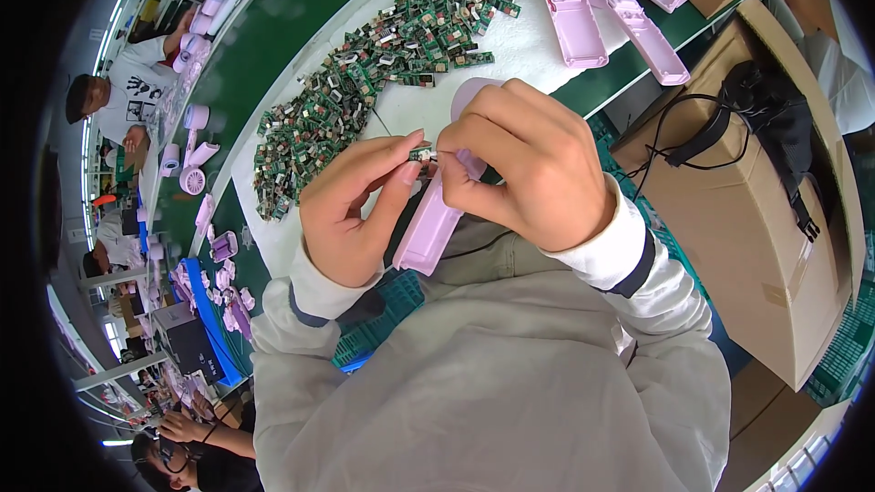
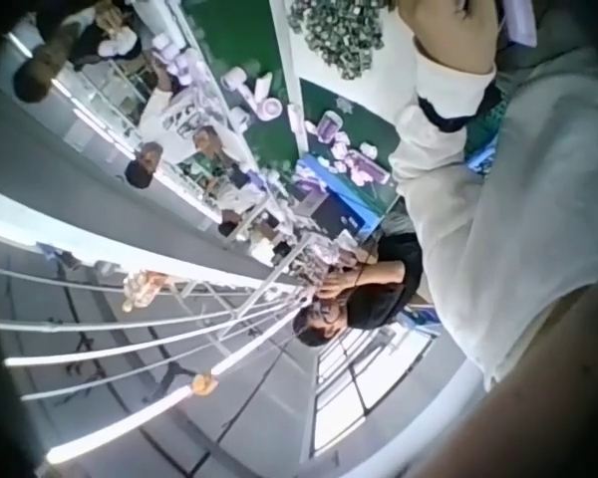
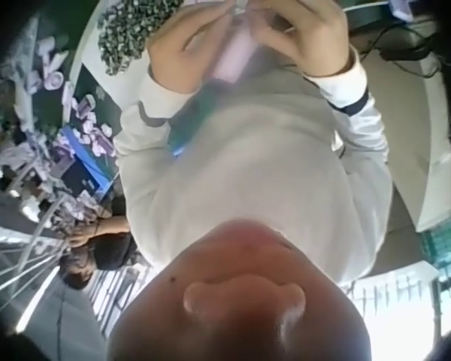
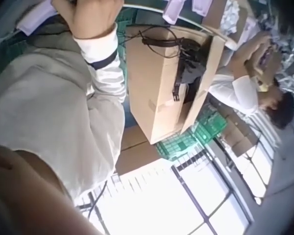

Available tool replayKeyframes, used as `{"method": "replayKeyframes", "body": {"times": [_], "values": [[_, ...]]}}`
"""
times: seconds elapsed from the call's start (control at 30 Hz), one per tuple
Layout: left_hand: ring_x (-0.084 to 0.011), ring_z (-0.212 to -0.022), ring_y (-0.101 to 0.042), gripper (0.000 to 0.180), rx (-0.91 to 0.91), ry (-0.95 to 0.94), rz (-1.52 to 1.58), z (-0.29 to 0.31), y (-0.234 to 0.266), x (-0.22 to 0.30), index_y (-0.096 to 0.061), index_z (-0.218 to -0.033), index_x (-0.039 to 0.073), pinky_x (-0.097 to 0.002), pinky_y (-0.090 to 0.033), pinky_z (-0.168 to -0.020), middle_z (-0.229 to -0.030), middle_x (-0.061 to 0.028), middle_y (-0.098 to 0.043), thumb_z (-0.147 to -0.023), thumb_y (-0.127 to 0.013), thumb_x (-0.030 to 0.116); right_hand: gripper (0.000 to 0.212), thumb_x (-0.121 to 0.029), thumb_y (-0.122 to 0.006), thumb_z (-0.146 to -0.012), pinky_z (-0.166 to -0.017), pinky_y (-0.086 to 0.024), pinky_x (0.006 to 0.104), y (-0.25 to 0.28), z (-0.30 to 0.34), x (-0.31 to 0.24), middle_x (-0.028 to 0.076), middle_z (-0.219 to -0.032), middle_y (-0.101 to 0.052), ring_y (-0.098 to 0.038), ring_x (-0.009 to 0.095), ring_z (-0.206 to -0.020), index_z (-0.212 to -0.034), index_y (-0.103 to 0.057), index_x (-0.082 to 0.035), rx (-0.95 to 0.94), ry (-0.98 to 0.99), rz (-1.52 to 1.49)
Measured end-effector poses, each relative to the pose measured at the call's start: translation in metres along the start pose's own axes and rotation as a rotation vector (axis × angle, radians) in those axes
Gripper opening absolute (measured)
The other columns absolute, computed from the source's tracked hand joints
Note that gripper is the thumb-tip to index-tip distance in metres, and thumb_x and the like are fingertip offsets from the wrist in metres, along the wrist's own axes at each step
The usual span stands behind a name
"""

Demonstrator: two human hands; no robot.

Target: The person picks up a pink fan housing and a circuit board, connects a wire to the board, and fits the board into the housing. They then set the assembly down and repeat the process with another fan housing and circuit board.

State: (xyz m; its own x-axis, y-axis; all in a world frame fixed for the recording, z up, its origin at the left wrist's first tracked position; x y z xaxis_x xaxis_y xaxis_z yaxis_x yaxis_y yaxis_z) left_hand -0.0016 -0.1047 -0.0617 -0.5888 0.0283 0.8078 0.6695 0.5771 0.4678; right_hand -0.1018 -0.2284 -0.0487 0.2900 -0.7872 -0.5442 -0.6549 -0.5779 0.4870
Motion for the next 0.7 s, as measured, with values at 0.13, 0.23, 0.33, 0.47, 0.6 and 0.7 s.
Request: {"method": "replayKeyframes", "body": {"times": [0.13,0.23,0.33,0.47,0.6,0.7], "values": [[-0.0233,-0.093,-0.073,0.031,-0.008,0.004,0.016,0.001,0.001,-0.002,-0.072,-0.123,0.001,-0.0312,-0.058,-0.082,-0.111,-0.0158,-0.073,-0.093,-0.067,-0.006,0.019,-0.001,-0.079,-0.071,-0.065,-0.046,0.0335,0.000,-0.001,0.001,0.006,-0.082,-0.063,-0.058,0.023,-0.072,-0.089,-0.072,-0.004,-0.003,0.015,-0.015],[-0.0233,-0.093,-0.073,0.031,-0.014,0.003,0.012,0.000,0.002,-0.004,-0.072,-0.124,0.001,-0.0312,-0.058,-0.082,-0.111,-0.0157,-0.073,-0.094,-0.067,-0.006,0.018,-0.002,-0.079,-0.072,-0.066,-0.046,0.0338,0.000,-0.005,0.002,0.005,-0.083,-0.063,-0.057,0.023,-0.074,-0.088,-0.073,-0.004,-0.022,0.043,-0.020],[-0.0231,-0.093,-0.073,0.032,-0.022,-0.009,-0.007,-0.001,0.004,-0.003,-0.072,-0.124,0.001,-0.0309,-0.058,-0.082,-0.111,-0.0156,-0.073,-0.094,-0.067,-0.006,0.017,-0.002,-0.079,-0.072,-0.067,-0.046,0.0341,-0.002,-0.009,0.003,0.005,-0.086,-0.064,-0.055,0.023,-0.075,-0.088,-0.073,-0.005,-0.043,0.062,-0.044],[-0.0223,-0.092,-0.073,0.032,0.018,-0.025,-0.135,0.001,0.007,0.004,-0.072,-0.124,0.001,-0.0307,-0.058,-0.082,-0.110,-0.0152,-0.073,-0.094,-0.067,-0.006,0.017,-0.002,-0.078,-0.074,-0.068,-0.046,0.0342,-0.008,-0.011,0.005,0.004,-0.086,-0.064,-0.054,0.023,-0.076,-0.089,-0.074,-0.005,-0.065,0.116,-0.071],[-0.0201,-0.092,-0.073,0.032,0.035,0.040,-0.080,0.001,0.009,-0.002,-0.072,-0.125,0.002,-0.0288,-0.057,-0.080,-0.109,-0.0153,-0.073,-0.094,-0.067,-0.006,0.017,-0.003,-0.078,-0.074,-0.069,-0.047,0.0343,-0.010,-0.016,0.005,0.004,-0.085,-0.063,-0.054,0.023,-0.077,-0.091,-0.074,-0.006,-0.100,0.132,-0.067],[-0.0158,-0.092,-0.071,0.032,0.052,0.113,-0.020,0.003,0.013,-0.006,-0.072,-0.127,0.003,-0.0262,-0.056,-0.079,-0.110,-0.0136,-0.073,-0.096,-0.068,-0.005,0.018,-0.003,-0.078,-0.074,-0.069,-0.047,0.0344,-0.012,-0.018,0.007,0.004,-0.085,-0.063,-0.055,0.023,-0.078,-0.092,-0.074,-0.006,-0.103,0.143,-0.075]]}}
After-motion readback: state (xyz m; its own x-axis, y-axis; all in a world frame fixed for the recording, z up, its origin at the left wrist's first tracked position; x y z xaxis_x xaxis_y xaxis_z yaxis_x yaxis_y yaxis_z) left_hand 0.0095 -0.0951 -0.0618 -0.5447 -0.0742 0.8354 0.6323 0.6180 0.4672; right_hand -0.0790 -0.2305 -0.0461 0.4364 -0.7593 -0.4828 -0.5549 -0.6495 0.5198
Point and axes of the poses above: each hand's wrist, its own z-axis away from the middle knuckle, its own y-axis out of the back of the hand, x = y × z, the point moved 9 cm from there along -z, towards the middle knuckle
